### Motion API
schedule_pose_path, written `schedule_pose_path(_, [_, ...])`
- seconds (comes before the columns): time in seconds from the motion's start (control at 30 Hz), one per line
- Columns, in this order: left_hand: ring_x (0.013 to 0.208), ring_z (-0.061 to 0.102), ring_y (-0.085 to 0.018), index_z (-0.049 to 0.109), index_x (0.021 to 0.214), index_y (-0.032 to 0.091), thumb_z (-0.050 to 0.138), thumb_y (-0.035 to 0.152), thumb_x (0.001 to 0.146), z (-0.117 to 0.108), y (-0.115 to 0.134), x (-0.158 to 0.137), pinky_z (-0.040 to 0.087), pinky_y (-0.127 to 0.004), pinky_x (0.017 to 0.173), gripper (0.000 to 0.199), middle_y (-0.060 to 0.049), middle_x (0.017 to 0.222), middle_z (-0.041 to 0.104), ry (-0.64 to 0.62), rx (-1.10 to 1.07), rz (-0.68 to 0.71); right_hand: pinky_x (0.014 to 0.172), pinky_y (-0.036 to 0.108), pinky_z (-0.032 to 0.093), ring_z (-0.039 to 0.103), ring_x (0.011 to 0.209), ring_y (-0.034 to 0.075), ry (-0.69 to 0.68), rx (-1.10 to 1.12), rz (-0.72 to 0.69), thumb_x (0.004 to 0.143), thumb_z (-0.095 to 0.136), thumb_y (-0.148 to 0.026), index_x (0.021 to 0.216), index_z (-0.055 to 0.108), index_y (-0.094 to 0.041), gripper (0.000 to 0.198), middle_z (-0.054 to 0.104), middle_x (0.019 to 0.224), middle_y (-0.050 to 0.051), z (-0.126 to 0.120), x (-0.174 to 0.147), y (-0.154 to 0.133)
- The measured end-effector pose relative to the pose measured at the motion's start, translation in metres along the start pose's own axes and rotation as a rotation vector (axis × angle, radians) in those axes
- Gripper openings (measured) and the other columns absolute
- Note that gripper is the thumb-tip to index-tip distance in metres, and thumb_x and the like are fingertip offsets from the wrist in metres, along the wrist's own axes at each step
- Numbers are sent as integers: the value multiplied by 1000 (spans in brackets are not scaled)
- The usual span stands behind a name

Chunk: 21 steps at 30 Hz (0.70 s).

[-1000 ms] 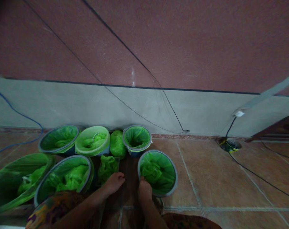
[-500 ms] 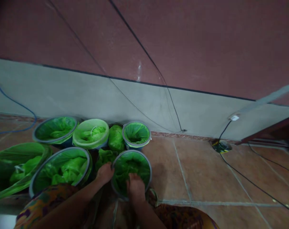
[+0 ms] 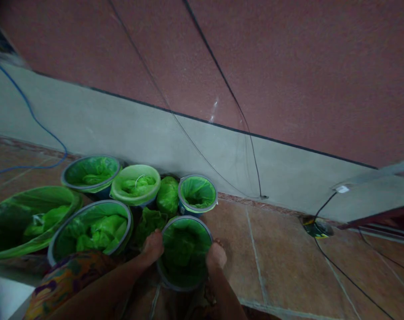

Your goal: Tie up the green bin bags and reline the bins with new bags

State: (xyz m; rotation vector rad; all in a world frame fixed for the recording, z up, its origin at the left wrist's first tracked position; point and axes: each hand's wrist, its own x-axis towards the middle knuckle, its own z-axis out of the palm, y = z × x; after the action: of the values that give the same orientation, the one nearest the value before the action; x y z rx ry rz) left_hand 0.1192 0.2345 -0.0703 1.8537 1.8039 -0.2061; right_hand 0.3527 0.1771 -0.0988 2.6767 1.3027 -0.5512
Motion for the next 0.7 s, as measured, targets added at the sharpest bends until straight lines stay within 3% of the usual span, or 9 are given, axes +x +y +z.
schedule_pose_path(0.17, [107, 62, -25, 57, 112, 6, 50, -3, 76, -2, 2, -4, 48, -29, 87, 38, -19, 106, 62, 57, -2, 1, 71, 32, 50, 69, 95, 27, 16, -8, 26, 88, 39, -10, 113, 58, -9, 31, 70, 103, 18, -6, -4, 3])
schedule_pose_path(0.3, [103, 64, -24, 57, 109, 6, 44, -2, 79, -22, 7, -7, 48, -29, 84, 33, -20, 108, 61, 76, -15, 25, 70, 29, 48, 70, 91, 26, 44, 46, -63, 90, 44, -26, 106, 64, -14, 28, 72, 96, 15, -26, -6, 15])
schedule_pose_path(0.43, [100, 65, -24, 55, 109, 8, 52, 20, 87, -53, 14, -8, 47, -30, 85, 25, -16, 103, 65, 145, -113, 67, 64, 24, 45, 70, 83, 22, 119, 256, -204, 88, 47, -34, 94, 69, -18, 28, 74, 89, 10, -51, 9, 31])
schedule_pose_path(0.53, [104, 64, -24, 52, 117, 11, 54, 42, 88, -70, 19, -4, 46, -29, 87, 43, -15, 111, 65, 253, -288, 93, 58, 23, 43, 68, 69, 19, 141, 484, -238, 84, 51, -37, 87, 71, -15, 30, 73, 77, 8, -64, 34, 31])
schedule_pose_path(0.63, [110, 61, -23, 44, 130, 10, 52, 46, 88, -78, 24, -1, 45, -30, 90, 56, -16, 125, 59, 311, -410, 66, 52, 23, 43, 66, 57, 18, 112, 633, -114, 83, 53, -40, 81, 72, -12, 33, 69, 61, 7, -68, 69, 13])
schedule_pose_path(0.7, [112, 60, -23, 41, 133, 10, 52, 41, 88, -78, 27, 0, 44, -30, 92, 56, -17, 127, 57, 265, -417, 62, 50, 23, 44, 66, 55, 19, 96, 720, 26, 82, 55, -42, 79, 72, -11, 36, 68, 56, 8, -67, 92, -6])
